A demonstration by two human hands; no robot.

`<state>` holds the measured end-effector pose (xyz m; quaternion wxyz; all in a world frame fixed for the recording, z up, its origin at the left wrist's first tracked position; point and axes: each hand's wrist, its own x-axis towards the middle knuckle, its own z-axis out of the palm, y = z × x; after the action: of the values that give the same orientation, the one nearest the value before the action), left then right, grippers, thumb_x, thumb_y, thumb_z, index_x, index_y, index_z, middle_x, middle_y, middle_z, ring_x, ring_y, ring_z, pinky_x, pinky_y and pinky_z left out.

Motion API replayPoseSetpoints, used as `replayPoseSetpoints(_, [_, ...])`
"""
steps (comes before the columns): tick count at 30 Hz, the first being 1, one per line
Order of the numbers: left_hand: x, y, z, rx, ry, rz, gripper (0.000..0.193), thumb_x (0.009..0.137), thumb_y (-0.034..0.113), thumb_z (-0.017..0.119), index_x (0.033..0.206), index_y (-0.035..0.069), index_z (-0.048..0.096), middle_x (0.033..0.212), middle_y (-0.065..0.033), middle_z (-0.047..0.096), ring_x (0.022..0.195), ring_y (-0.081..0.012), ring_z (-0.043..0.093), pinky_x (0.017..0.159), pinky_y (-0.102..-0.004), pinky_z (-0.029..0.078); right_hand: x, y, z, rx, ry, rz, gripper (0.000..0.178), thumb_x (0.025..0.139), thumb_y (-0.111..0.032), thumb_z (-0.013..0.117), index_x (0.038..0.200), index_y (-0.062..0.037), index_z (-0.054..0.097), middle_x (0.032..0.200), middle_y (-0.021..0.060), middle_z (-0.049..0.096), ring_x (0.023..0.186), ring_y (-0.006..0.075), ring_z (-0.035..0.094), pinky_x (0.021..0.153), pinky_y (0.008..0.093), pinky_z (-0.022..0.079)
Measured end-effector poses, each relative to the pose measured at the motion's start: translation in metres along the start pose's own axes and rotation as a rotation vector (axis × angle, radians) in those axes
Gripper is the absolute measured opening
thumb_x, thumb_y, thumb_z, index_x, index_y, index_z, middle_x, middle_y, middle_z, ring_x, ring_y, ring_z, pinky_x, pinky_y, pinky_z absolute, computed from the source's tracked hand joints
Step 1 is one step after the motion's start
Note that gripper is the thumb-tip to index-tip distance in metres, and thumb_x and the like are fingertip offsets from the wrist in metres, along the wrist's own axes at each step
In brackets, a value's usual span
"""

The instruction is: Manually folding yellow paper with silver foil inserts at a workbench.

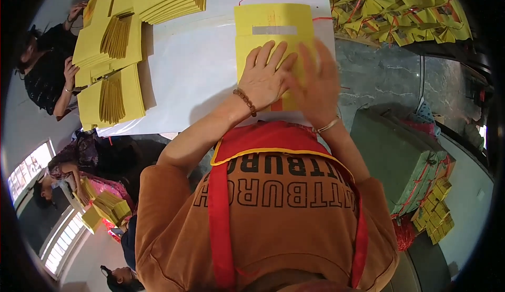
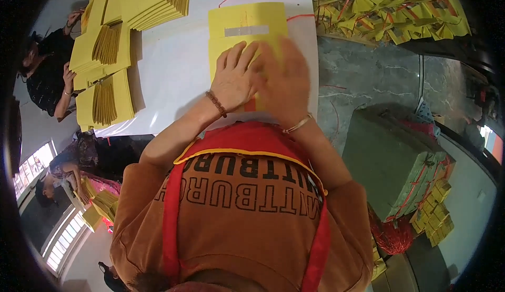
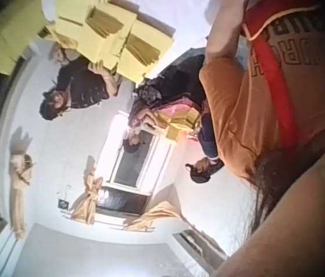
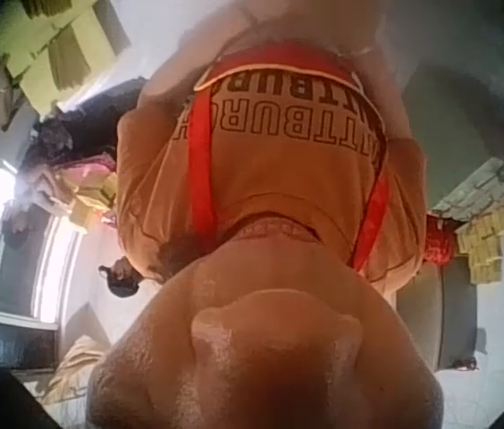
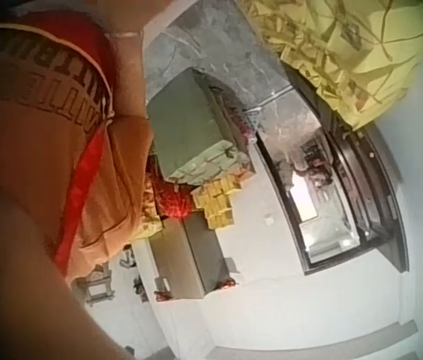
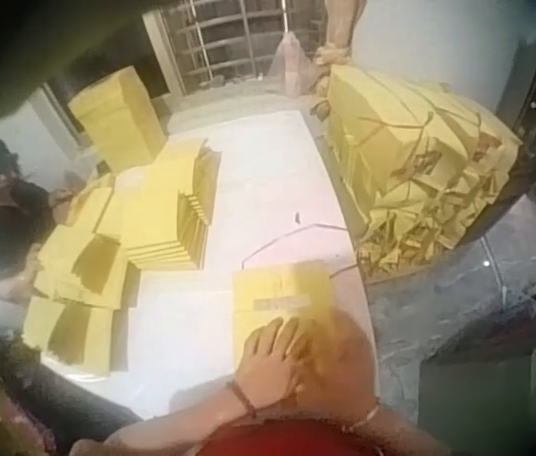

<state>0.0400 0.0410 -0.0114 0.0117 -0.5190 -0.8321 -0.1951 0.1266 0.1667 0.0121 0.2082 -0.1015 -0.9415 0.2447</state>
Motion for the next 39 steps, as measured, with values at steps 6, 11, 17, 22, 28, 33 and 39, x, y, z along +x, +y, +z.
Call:
replayPoseSetpoints(6, [0.003,-0.002,-0.007,-0.169,-0.093,-0.109,0.052,0.076,0.019,0.057,0.125,0.007,0.049,0.132,-0.0143,0.043,0.123,-0.0343,0.036,0.103,-0.0456,0.023,0.005,-0.004,0.018,0.097,-0.242,-0.310,0.059,0.083,-0.033,0.058,0.130,-0.0024,0.039,0.140,0.0209,0.030,0.130,0.0366,0.030,0.106,0.0512,0.022])
replayPoseSetpoints(11, [-0.013,-0.032,-0.007,-1.166,-0.001,-0.262,0.046,0.080,0.014,0.055,0.125,0.004,0.050,0.134,-0.0130,0.043,0.124,-0.0310,0.036,0.103,-0.0459,0.022,0.001,0.003,0.039,0.279,-0.140,-0.083,0.067,0.086,-0.040,0.052,0.133,0.0035,0.034,0.141,0.0215,0.030,0.131,0.0371,0.029,0.106,0.0517,0.023])
replayPoseSetpoints(17, [-0.023,-0.045,-0.041,-0.295,0.194,-0.042,0.051,0.085,0.025,0.060,0.131,0.010,0.047,0.139,-0.0142,0.039,0.130,-0.0363,0.028,0.101,-0.0456,0.028,0.003,-0.006,0.041,-0.176,-0.218,-0.187,0.066,0.087,-0.041,0.051,0.133,0.0041,0.036,0.138,0.0230,0.035,0.129,0.0392,0.032,0.106,0.0500,0.024])
replayPoseSetpoints(22, [-0.035,-0.053,-0.004,-0.247,0.042,-0.014,0.085,0.068,0.052,0.070,0.137,0.013,0.039,0.144,-0.0139,0.029,0.132,-0.0415,0.021,0.101,-0.0500,0.029,0.004,-0.009,0.042,-0.207,-0.212,-0.209,0.064,0.087,-0.042,0.052,0.130,0.0036,0.041,0.137,0.0223,0.037,0.128,0.0386,0.033,0.106,0.0495,0.026])
replayPoseSetpoints(28, [-0.036,-0.056,-0.005,-0.356,-0.042,-0.043,0.087,0.069,0.053,0.069,0.138,0.011,0.037,0.147,-0.0157,0.021,0.135,-0.0422,0.012,0.109,-0.0515,0.019,0.005,-0.010,0.041,-0.145,-0.243,-0.145,0.057,0.089,-0.034,0.052,0.131,0.0020,0.041,0.139,0.0206,0.036,0.131,0.0371,0.030,0.107,0.0486,0.022])
replayPoseSetpoints(33, [-0.038,-0.058,-0.001,-0.363,-0.026,-0.043,0.088,0.069,0.052,0.071,0.139,0.011,0.036,0.147,-0.0157,0.022,0.136,-0.0420,0.011,0.109,-0.0514,0.020,0.016,0.010,0.026,0.291,-0.289,-0.007,0.053,0.089,-0.031,0.051,0.134,-0.0043,0.041,0.141,0.0163,0.034,0.132,0.0361,0.028,0.108,0.0507,0.018])
replayPoseSetpoints(39, [-0.036,-0.058,0.000,-0.340,-0.021,-0.034,0.091,0.067,0.054,0.071,0.139,0.011,0.036,0.147,-0.0158,0.022,0.135,-0.0422,0.012,0.108,-0.0517,0.020,0.013,0.007,0.034,-0.309,-0.207,-0.156,0.054,0.087,-0.037,0.052,0.134,-0.0133,0.043,0.143,0.0130,0.032,0.134,0.0372,0.024,0.103,0.0606,0.018])
